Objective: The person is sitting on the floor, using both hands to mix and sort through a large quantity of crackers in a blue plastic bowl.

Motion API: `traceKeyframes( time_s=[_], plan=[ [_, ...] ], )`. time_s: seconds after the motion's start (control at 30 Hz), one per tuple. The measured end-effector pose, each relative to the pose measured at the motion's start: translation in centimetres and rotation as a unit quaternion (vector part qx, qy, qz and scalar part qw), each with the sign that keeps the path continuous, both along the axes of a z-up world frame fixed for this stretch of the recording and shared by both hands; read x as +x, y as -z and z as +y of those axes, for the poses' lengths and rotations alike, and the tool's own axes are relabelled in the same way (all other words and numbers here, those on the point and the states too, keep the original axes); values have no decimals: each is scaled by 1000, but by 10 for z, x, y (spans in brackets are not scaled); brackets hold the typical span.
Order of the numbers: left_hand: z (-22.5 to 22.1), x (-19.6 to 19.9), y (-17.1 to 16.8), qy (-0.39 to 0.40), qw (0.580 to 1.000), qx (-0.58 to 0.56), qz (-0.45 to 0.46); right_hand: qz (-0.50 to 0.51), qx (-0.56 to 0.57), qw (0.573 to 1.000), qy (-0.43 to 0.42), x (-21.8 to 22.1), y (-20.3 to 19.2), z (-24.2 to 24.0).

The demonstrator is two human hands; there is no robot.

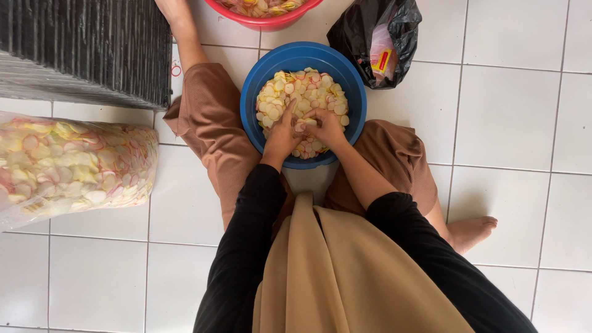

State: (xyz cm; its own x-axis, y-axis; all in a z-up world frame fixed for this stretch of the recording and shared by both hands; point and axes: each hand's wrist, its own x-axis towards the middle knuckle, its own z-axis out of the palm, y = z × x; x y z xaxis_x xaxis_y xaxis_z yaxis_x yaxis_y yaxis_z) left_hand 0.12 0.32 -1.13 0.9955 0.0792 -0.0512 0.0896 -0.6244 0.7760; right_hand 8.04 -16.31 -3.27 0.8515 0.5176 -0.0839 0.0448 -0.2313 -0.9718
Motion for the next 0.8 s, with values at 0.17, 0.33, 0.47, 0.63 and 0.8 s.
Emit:
traceKeyframes(
  time_s=[0.17,0.33,0.47,0.63,0.8],
  plan=[
    [-3,0,-6,8,1000,-7,12,-43,-13,998,-36,-6,1,6],
    [-2,-1,-9,19,1000,-9,17,-39,-23,998,-32,-13,-9,6],
    [-1,-1,-7,24,1000,-12,13,-23,-10,999,-31,-11,-5,11],
    [0,-2,-5,15,1000,-18,7,-66,-14,997,-36,-9,15,11],
    [-2,-5,-21,28,999,-11,-16,-26,23,999,-7,-9,8,11]
  ],
)
